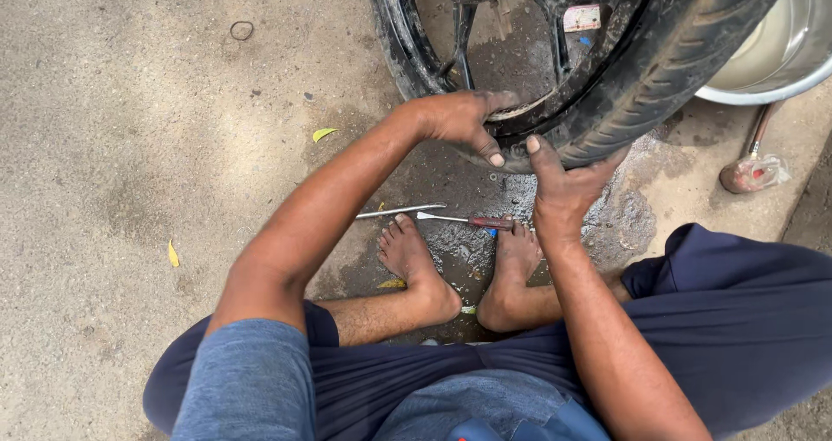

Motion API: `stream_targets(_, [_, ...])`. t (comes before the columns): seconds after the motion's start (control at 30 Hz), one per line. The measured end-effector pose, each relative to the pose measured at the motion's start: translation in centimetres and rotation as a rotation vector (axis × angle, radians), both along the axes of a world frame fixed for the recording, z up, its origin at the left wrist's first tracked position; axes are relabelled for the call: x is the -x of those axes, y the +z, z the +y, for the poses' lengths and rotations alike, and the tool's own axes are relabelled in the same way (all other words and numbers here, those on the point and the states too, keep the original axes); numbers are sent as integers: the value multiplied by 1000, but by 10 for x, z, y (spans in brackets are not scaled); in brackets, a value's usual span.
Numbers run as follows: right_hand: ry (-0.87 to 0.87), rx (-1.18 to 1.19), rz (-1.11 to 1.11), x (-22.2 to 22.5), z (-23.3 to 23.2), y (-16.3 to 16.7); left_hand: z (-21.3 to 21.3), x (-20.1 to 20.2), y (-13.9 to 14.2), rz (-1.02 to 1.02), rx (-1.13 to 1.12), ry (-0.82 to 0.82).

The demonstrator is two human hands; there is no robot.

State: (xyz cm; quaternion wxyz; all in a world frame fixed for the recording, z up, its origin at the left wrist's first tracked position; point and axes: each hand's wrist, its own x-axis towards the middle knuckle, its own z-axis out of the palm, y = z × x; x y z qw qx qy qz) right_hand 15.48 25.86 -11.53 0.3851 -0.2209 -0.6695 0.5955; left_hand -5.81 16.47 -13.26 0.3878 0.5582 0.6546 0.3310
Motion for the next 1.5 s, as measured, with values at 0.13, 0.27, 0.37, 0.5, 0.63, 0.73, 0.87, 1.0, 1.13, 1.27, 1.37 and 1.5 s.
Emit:
stream_targets(0.13, [-20, -46, -29, -6, 17, -5, 3, -9, -9, 7, -79, 82])
stream_targets(0.27, [18, 77, -80, -9, 29, -5, 3, -31, -8, 310, -47, 174])
stream_targets(0.37, [44, -20, -54, -5, 26, -3, 5, -27, 4, 316, -80, 221])
stream_targets(0.5, [16, -39, -14, -2, 21, -5, -9, -19, 12, 124, 84, 204])
stream_targets(0.63, [56, -72, 6, -3, 22, -22, -50, -36, -6, 392, -220, 471])
stream_targets(0.73, [169, 83, 132, -3, 19, -43, -73, -39, -21, 414, -73, 647])
stream_targets(0.87, [190, -93, 3, 7, 8, -62, -63, -26, -28, 600, 103, 472])
stream_targets(1.0, [258, 167, 73, 13, 5, -60, -44, -19, -21, 625, 207, 437])
stream_targets(1.13, [287, 354, -22, 6, 9, -28, -44, -24, -13, 604, 229, 488])
stream_targets(1.27, [271, 234, 10, 9, 17, 56, -35, -45, 10, 554, 137, 545])
stream_targets(1.37, [122, -121, -35, 23, 50, 128, 3, -84, 32, 455, -19, 734])
stream_targets(1.5, [288, -138, 51, 46, 100, 148, 74, -96, 73, 19, -378, 872])
